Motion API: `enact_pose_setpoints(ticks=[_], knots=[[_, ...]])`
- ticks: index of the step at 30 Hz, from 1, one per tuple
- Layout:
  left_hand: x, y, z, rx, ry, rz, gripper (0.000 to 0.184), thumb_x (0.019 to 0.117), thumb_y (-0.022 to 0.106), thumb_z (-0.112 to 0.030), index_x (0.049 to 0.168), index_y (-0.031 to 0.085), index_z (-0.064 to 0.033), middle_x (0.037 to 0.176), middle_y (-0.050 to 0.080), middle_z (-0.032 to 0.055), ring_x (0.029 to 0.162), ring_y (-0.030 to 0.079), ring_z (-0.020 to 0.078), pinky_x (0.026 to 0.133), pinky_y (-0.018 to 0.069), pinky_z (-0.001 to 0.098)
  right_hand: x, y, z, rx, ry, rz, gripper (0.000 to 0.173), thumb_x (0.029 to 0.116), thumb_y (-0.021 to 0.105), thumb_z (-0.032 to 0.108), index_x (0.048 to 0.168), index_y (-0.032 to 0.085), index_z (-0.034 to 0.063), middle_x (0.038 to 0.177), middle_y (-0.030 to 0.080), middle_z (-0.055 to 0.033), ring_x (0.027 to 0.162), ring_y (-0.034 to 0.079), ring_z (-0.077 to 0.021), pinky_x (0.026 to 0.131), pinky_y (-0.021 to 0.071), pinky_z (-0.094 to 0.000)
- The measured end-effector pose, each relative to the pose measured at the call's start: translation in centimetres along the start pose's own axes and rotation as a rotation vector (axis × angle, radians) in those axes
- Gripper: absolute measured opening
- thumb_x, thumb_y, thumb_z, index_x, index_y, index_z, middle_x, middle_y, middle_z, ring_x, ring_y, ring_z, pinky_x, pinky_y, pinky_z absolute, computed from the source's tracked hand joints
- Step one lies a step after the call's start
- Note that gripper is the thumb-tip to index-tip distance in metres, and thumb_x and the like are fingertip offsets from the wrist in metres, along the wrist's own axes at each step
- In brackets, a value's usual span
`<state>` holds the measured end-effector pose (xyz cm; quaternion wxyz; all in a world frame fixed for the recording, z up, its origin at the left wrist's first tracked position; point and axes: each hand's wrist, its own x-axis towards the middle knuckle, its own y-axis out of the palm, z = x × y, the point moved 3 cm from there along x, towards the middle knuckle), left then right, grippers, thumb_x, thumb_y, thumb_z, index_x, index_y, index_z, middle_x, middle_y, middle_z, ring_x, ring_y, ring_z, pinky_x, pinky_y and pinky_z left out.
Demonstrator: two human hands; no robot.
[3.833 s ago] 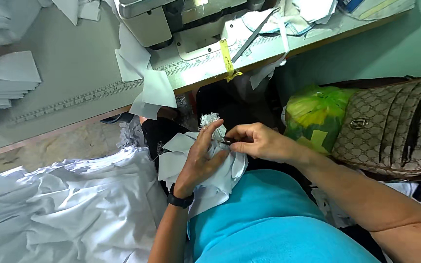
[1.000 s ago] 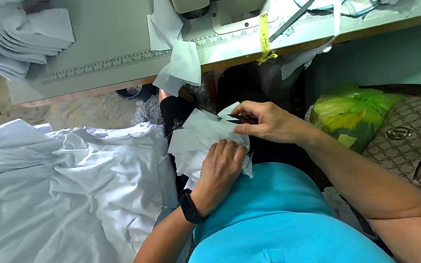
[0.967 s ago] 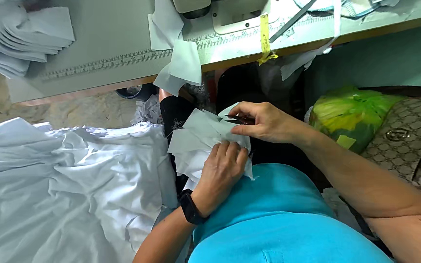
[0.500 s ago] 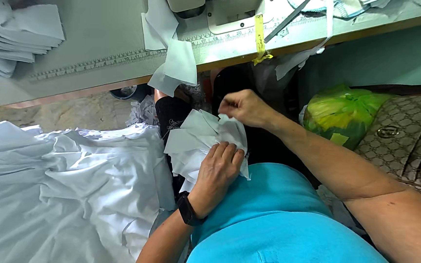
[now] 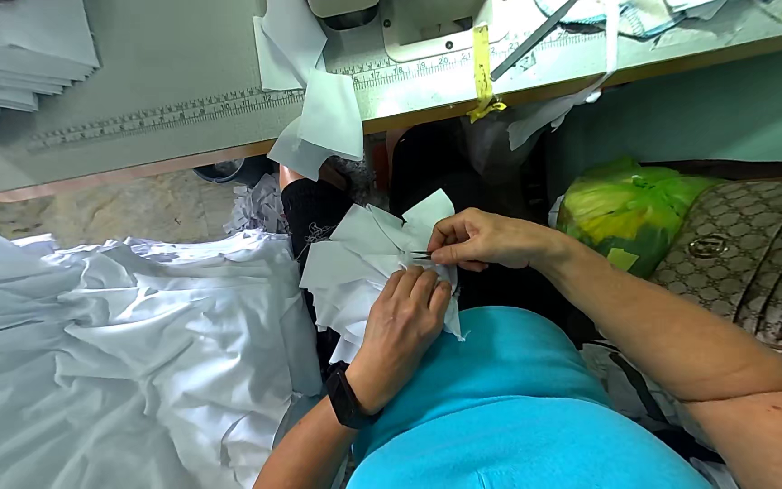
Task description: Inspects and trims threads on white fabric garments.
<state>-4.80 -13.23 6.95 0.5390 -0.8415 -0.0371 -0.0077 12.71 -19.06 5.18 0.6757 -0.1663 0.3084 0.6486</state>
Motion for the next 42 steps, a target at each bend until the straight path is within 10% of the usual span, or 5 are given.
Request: enact_pose_setpoints(ticks=[21,27,30,35,42], knots=[[0.0,-0.1,0.2,-0.032,-0.007,0.022,0.023,0.0964,0.054,-0.001,0.111,0.07,-0.0061,0.111,0.073,0.0121,0.112,0.069,0.0275,0.101,0.0529,0.0387,2.1,-0.4,2.0,-0.392,-0.298,-0.563,0.018,0.0972,0.068,0.017,0.105,0.066,0.0016,0.081,0.061,-0.0055,0.068,0.056,-0.0119,0.065,0.0482,-0.0314],[0.1,0.0,0.2,-0.022,0.0,0.025,0.023,0.0966,0.054,-0.001,0.111,0.07,-0.0062,0.11,0.073,0.0112,0.111,0.069,0.0268,0.101,0.0527,0.0385,3.8,0.7,1.1,-0.412,-0.253,0.035,0.019,0.0978,0.064,0.003,0.115,0.071,-0.0021,0.091,0.068,-0.0084,0.078,0.06,-0.0091,0.074,0.0513,-0.0265],[-0.1,-0.1,0.3,-0.03,0.0,0.027,0.024,0.095,0.055,0.0,0.112,0.07,-0.0064,0.112,0.073,0.0112,0.112,0.069,0.027,0.101,0.0528,0.0391,4.8,0.6,1.3,-0.609,-0.347,-0.213,0.015,0.0995,0.063,0.008,0.095,0.072,-0.0021,0.086,0.069,-0.0131,0.08,0.066,-0.0221,0.076,0.0529,-0.0433],[0.0,0.0,0.3,-0.053,-0.009,0.014,0.023,0.0947,0.055,0.0,0.112,0.07,-0.0055,0.113,0.073,0.0125,0.112,0.069,0.0279,0.101,0.0531,0.0396,2.6,-1.3,5.1,-0.858,-0.477,-0.621,0.059,0.0961,0.069,0.043,0.138,0.058,0.003,0.105,0.07,-0.0162,0.084,0.069,-0.0331,0.07,0.0525,-0.0545],[0.2,-0.1,0.4,-0.048,-0.008,0.011,0.022,0.0946,0.056,0.0,0.111,0.069,-0.0056,0.112,0.073,0.0123,0.112,0.069,0.0286,0.1,0.0531,0.0402,1.3,-0.5,1.1,-0.575,-0.33,-0.275,0.014,0.0914,0.071,0.007,0.103,0.067,0.0006,0.085,0.065,-0.0085,0.073,0.062,-0.0161,0.067,0.0518,-0.0347]])
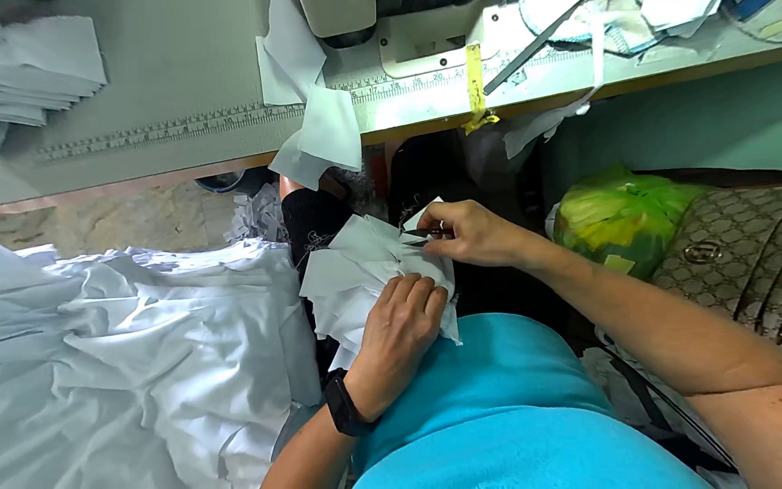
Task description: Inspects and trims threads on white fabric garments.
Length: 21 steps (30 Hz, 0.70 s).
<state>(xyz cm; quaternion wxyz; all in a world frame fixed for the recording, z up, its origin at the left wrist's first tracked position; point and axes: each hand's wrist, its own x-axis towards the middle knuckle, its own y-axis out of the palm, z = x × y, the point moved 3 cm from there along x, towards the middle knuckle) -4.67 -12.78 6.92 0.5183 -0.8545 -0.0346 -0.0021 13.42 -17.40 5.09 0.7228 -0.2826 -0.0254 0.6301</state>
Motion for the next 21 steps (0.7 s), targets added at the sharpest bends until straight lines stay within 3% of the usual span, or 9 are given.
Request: enact_pose_setpoints(ticks=[1,3,5,9,11,14,16,18,21], knots=[[0.0,0.0,0.0,-0.002,-0.003,0.002,0.022,0.0946,0.056,0.0,0.112,0.069,-0.0058,0.112,0.073,0.0121,0.112,0.069,0.0285,0.1,0.053,0.0401,-0.3,0.5,-0.3,-0.128,-0.144,-0.082,0.014,0.0873,0.072,0.006,0.1,0.069,-0.0011,0.086,0.067,-0.0113,0.074,0.065,-0.0212,0.067,0.0535,-0.0398],[0.0,0.0,0.1,-0.001,-0.007,0.005,0.022,0.095,0.056,-0.001,0.112,0.07,-0.0063,0.113,0.073,0.0114,0.112,0.069,0.0275,0.1,0.0528,0.0396,-0.7,1.4,-0.7,-0.306,-0.374,-0.201,0.009,0.0828,0.07,0.005,0.089,0.069,-0.0005,0.081,0.067,-0.0123,0.07,0.066,-0.0249,0.058,0.0526,-0.0408],[0.1,-0.1,0.1,0.001,-0.006,0.008,0.023,0.0944,0.056,0.0,0.111,0.07,-0.0062,0.112,0.073,0.0113,0.112,0.069,0.0272,0.101,0.0525,0.0395,-0.6,1.9,-0.5,-0.362,-0.461,-0.227,0.006,0.0841,0.069,0.006,0.087,0.068,0.0001,0.08,0.065,-0.0115,0.067,0.066,-0.0239,0.054,0.051,-0.0378],[0.1,0.0,0.1,-0.004,0.0,-0.006,0.023,0.0945,0.055,0.0,0.111,0.07,-0.0055,0.112,0.073,0.0118,0.112,0.069,0.0275,0.101,0.0525,0.0392,-0.3,2.8,0.0,-0.331,-0.516,-0.228,0.009,0.0884,0.067,0.005,0.091,0.07,-0.0033,0.082,0.066,-0.0139,0.069,0.066,-0.0242,0.056,0.0525,-0.0349],[0.0,-0.1,0.1,-0.001,-0.01,-0.002,0.024,0.0938,0.057,-0.001,0.113,0.07,-0.0065,0.114,0.073,0.0113,0.113,0.069,0.0276,0.101,0.0521,0.0422,-0.2,2.8,0.3,-0.281,-0.521,-0.272,0.012,0.0918,0.062,0.003,0.091,0.071,-0.0045,0.081,0.066,-0.0145,0.07,0.066,-0.0236,0.059,0.0531,-0.0332],[-0.3,-0.1,0.0,0.0,-0.081,0.011,0.029,0.0906,0.061,-0.001,0.116,0.069,-0.0109,0.118,0.072,0.0079,0.118,0.067,0.0297,0.101,0.0464,0.0643,-0.1,1.4,0.4,-0.314,-0.401,-0.344,0.012,0.0936,0.062,0.002,0.095,0.071,-0.0065,0.088,0.068,-0.0184,0.075,0.069,-0.0285,0.065,0.057,-0.0397],[-0.3,-0.2,0.0,-0.027,-0.153,0.015,0.032,0.0885,0.066,-0.003,0.119,0.069,-0.013,0.121,0.072,0.0069,0.121,0.065,0.0336,0.097,0.0441,0.0719,0.0,0.5,0.0,-0.38,-0.274,-0.343,0.014,0.0921,0.067,0.002,0.101,0.069,-0.0083,0.092,0.067,-0.0211,0.077,0.069,-0.0334,0.064,0.0568,-0.0453],[-0.3,-0.2,0.3,-0.063,-0.215,0.035,0.036,0.0861,0.07,-0.006,0.122,0.07,-0.0135,0.124,0.07,0.008,0.126,0.06,0.039,0.094,0.0462,0.0707,-0.1,0.0,-0.5,-0.384,-0.204,-0.346,0.017,0.0903,0.07,0.004,0.103,0.069,-0.0074,0.092,0.066,-0.0207,0.077,0.068,-0.034,0.064,0.0556,-0.0469],[-0.2,0.0,0.4,-0.072,-0.223,0.056,0.033,0.0875,0.067,-0.003,0.119,0.07,-0.0116,0.122,0.071,0.0101,0.124,0.062,0.0398,0.091,0.052,0.0625,-0.2,0.1,-0.8,-0.316,-0.235,-0.325,0.017,0.0885,0.069,0.005,0.102,0.07,-0.0052,0.09,0.066,-0.0184,0.076,0.066,-0.031,0.065,0.0543,-0.0449]])
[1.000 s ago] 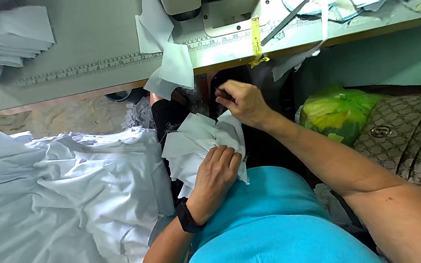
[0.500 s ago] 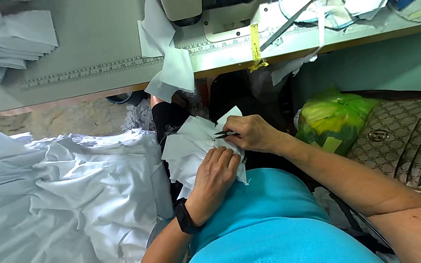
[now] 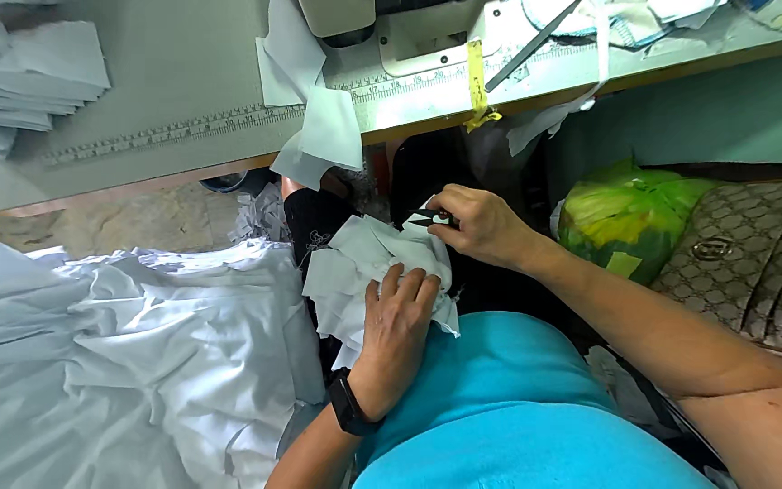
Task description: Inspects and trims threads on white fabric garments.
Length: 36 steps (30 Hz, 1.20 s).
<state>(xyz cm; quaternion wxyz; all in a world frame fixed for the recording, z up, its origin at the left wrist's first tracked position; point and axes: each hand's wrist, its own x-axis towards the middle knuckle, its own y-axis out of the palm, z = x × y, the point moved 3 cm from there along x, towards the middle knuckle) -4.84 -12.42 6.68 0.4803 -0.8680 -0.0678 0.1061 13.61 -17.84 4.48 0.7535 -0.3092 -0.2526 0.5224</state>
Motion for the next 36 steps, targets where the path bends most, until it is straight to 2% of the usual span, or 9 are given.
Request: enact_pose_setpoints(ticks=[6,11,16,19,22,24,28,31,36], knots=[[0.0,0.1,-0.3,0.071,0.078,0.022,0.028,0.0909,0.061,-0.001,0.115,0.07,-0.0116,0.119,0.072,0.0081,0.121,0.064,0.0355,0.088,0.0547,0.0541,0.6,3.1,1.6,0.022,-0.167,0.18,0.011,0.0876,0.07,0.004,0.096,0.07,-0.003,0.089,0.067,-0.0168,0.075,0.069,-0.0307,0.06,0.0547,-0.0455],[-0.2,-0.1,-0.2,0.05,0.071,0.0,0.028,0.0895,0.061,0.001,0.114,0.07,-0.0099,0.118,0.072,0.009,0.123,0.063,0.0349,0.092,0.0537,0.0544,1.5,2.8,1.8,0.153,-0.107,-0.116,0.019,0.0927,0.068,0.006,0.107,0.07,-0.0066,0.096,0.067,-0.0187,0.077,0.066,-0.027,0.067,0.0564,-0.0382],[-0.3,0.0,-0.1,0.038,0.056,0.0,0.026,0.0926,0.06,-0.002,0.115,0.071,-0.0109,0.118,0.072,0.0088,0.121,0.064,0.0337,0.092,0.054,0.0514,0.8,-0.7,0.0,-0.074,0.201,0.49,0.017,0.0946,0.072,0.013,0.105,0.072,-0.0002,0.1,0.07,-0.0178,0.093,0.069,-0.0361,0.079,0.0533,-0.0567],[-0.4,-0.2,0.1,0.003,0.055,-0.033,0.024,0.0918,0.062,-0.003,0.113,0.072,-0.01,0.117,0.072,0.0094,0.12,0.064,0.0337,0.091,0.0541,0.0512,0.2,-2.0,-0.7,-0.139,0.257,0.346,0.019,0.0955,0.07,0.013,0.106,0.07,-0.0027,0.1,0.07,-0.0209,0.091,0.069,-0.0397,0.075,0.0525,-0.059],[-1.0,-0.6,0.9,-0.143,0.032,-0.111,0.026,0.0856,0.069,-0.002,0.111,0.073,-0.0063,0.119,0.072,0.0104,0.122,0.063,0.032,0.098,0.0527,0.051,-0.4,-2.4,-0.8,0.025,0.229,0.245,0.022,0.0936,0.071,0.015,0.108,0.071,-0.0015,0.097,0.07,-0.0172,0.084,0.068,-0.0312,0.075,0.0531,-0.0516],[-1.1,-0.8,2.0,-0.252,-0.003,-0.17,0.029,0.0836,0.074,-0.004,0.112,0.072,-0.0043,0.119,0.071,0.0107,0.122,0.063,0.0279,0.103,0.0523,0.046,-0.8,-2.6,-0.3,0.197,0.233,0.244,0.018,0.0929,0.072,0.016,0.105,0.072,0.0031,0.088,0.069,-0.0083,0.076,0.065,-0.0161,0.072,0.0541,-0.0364],[-1.6,-1.2,4.1,-0.52,-0.095,-0.359,0.035,0.0789,0.081,-0.006,0.111,0.069,0.0011,0.11,0.072,0.0105,0.106,0.069,0.0147,0.095,0.0567,0.0319,-1.9,-2.6,1.4,0.634,0.345,0.246,0.01,0.0912,0.072,0.008,0.101,0.07,0.0041,0.077,0.066,0.0023,0.061,0.057,0.0014,0.056,0.0474,-0.0142],[-1.9,-1.3,5.8,-0.761,-0.219,-0.454,0.04,0.0769,0.081,0.0,0.114,0.067,-0.0018,0.104,0.074,0.0018,0.093,0.071,0.0075,0.085,0.0617,0.0287,-3.1,-1.7,2.1,0.952,0.375,0.159,0.009,0.0922,0.068,0.005,0.102,0.068,0.0056,0.072,0.066,0.0031,0.051,0.055,-0.0003,0.045,0.0469,-0.0143],[-1.9,-1.6,6.5,-0.941,-0.404,-0.516,0.041,0.0734,0.078,0.008,0.112,0.067,-0.0042,0.097,0.075,-0.0001,0.089,0.072,0.009,0.079,0.0625,0.0303,-4.0,1.5,3.4,1.132,0.424,0.249,0.004,0.0942,0.064,0.007,0.097,0.067,0.0074,0.068,0.062,0.0035,0.049,0.051,-0.0004,0.047,0.0447,-0.0149]])
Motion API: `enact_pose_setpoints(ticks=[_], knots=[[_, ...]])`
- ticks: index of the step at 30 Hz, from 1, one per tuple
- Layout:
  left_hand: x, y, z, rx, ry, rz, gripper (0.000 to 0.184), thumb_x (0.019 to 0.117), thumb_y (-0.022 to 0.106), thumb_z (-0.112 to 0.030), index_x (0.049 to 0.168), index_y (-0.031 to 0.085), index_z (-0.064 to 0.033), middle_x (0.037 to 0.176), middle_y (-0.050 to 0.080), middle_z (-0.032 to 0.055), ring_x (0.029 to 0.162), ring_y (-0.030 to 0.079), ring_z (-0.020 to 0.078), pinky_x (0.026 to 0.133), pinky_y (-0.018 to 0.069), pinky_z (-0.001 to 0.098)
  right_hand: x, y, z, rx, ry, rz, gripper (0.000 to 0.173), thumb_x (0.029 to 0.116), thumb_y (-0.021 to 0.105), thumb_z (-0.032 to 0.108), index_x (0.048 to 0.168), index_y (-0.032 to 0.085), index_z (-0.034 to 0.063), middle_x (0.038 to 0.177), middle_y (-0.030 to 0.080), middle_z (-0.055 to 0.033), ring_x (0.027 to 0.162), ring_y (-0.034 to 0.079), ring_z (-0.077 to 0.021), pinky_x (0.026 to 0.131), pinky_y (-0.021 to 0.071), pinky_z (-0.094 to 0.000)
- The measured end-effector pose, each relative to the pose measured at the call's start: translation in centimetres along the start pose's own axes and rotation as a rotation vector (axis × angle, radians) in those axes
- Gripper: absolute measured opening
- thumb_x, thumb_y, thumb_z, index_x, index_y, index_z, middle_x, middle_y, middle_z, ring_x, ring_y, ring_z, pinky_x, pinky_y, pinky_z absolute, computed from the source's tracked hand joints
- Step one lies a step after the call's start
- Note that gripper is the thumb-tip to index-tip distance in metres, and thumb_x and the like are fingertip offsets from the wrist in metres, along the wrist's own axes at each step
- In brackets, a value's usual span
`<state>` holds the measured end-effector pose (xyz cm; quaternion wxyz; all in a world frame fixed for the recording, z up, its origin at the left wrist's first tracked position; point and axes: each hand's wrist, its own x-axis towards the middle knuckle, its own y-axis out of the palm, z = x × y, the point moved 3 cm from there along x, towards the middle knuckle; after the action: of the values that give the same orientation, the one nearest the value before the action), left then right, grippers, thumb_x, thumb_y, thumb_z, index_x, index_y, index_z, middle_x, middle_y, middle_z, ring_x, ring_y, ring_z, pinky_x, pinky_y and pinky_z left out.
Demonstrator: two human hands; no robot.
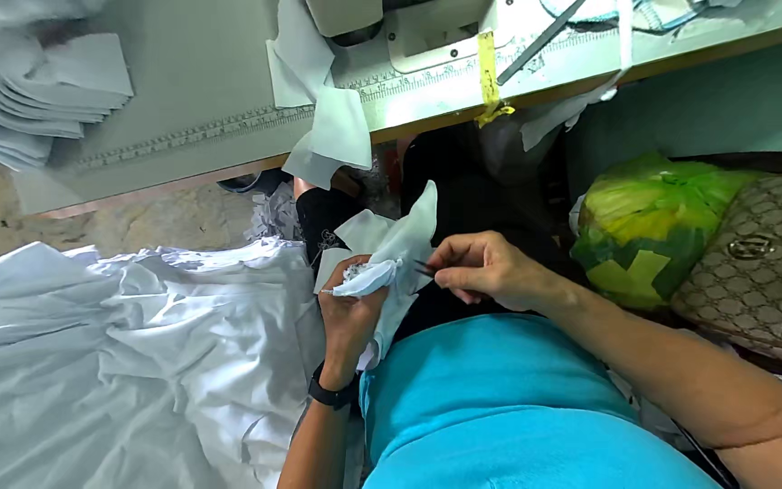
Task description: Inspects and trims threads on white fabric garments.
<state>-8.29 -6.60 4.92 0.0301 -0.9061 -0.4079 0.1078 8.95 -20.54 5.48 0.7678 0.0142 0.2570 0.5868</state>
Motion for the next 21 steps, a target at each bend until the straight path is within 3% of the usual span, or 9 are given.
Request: enact_pose_setpoints(ticks=[4,11,16,18,21], knots=[[-0.1,0.4,0.0,-0.039,-0.02,-0.065,0.038,0.0743,0.075,0.009,0.11,0.066,-0.0025,0.094,0.074,0.0001,0.087,0.072,0.0083,0.079,0.0619,0.0292,0.7,1.8,-1.0,0.005,0.077,-0.081,0.003,0.0957,0.065,0.009,0.095,0.066,0.0067,0.066,0.06,0.0037,0.05,0.05,-0.0006,0.048,0.0437,-0.0147],[-0.3,0.7,0.2,-0.064,-0.013,-0.096,0.038,0.0742,0.076,0.009,0.109,0.066,-0.003,0.093,0.074,-0.0011,0.087,0.072,0.0068,0.079,0.0613,0.0275,2.0,3.3,0.1,0.095,0.047,-0.141,0.003,0.0951,0.069,0.008,0.096,0.067,0.0057,0.066,0.062,0.0011,0.048,0.051,-0.0015,0.046,0.0439,-0.0142],[0.0,0.2,-0.1,-0.095,-0.085,-0.1,0.036,0.0747,0.073,0.01,0.107,0.067,-0.0047,0.092,0.074,-0.0038,0.085,0.071,0.0047,0.077,0.0609,0.0262,2.3,3.8,1.1,0.148,-0.033,-0.19,0.01,0.1003,0.061,0.006,0.093,0.067,0.0064,0.068,0.062,0.0045,0.048,0.049,0.0023,0.045,0.0419,-0.0123],[0.4,-0.8,0.2,-0.161,-0.19,-0.111,0.032,0.0786,0.07,0.011,0.104,0.068,-0.0078,0.089,0.074,-0.0048,0.081,0.071,0.0042,0.074,0.0613,0.0259,2.4,3.0,1.6,0.157,-0.036,-0.246,0.009,0.1025,0.058,0.008,0.099,0.066,0.0063,0.072,0.063,0.0037,0.048,0.05,0.001,0.044,0.0446,-0.0135],[0.7,-2.3,1.9,-0.309,-0.285,-0.089,0.02,0.0901,0.065,-0.001,0.104,0.071,-0.0146,0.087,0.074,-0.0021,0.077,0.07,0.0064,0.071,0.0608,0.0273,2.4,1.9,1.3,0.114,-0.057,-0.267,0.005,0.1003,0.063,0.008,0.103,0.065,0.0044,0.071,0.062,0.0,0.047,0.05,-0.0015,0.043,0.0454,-0.0146]])
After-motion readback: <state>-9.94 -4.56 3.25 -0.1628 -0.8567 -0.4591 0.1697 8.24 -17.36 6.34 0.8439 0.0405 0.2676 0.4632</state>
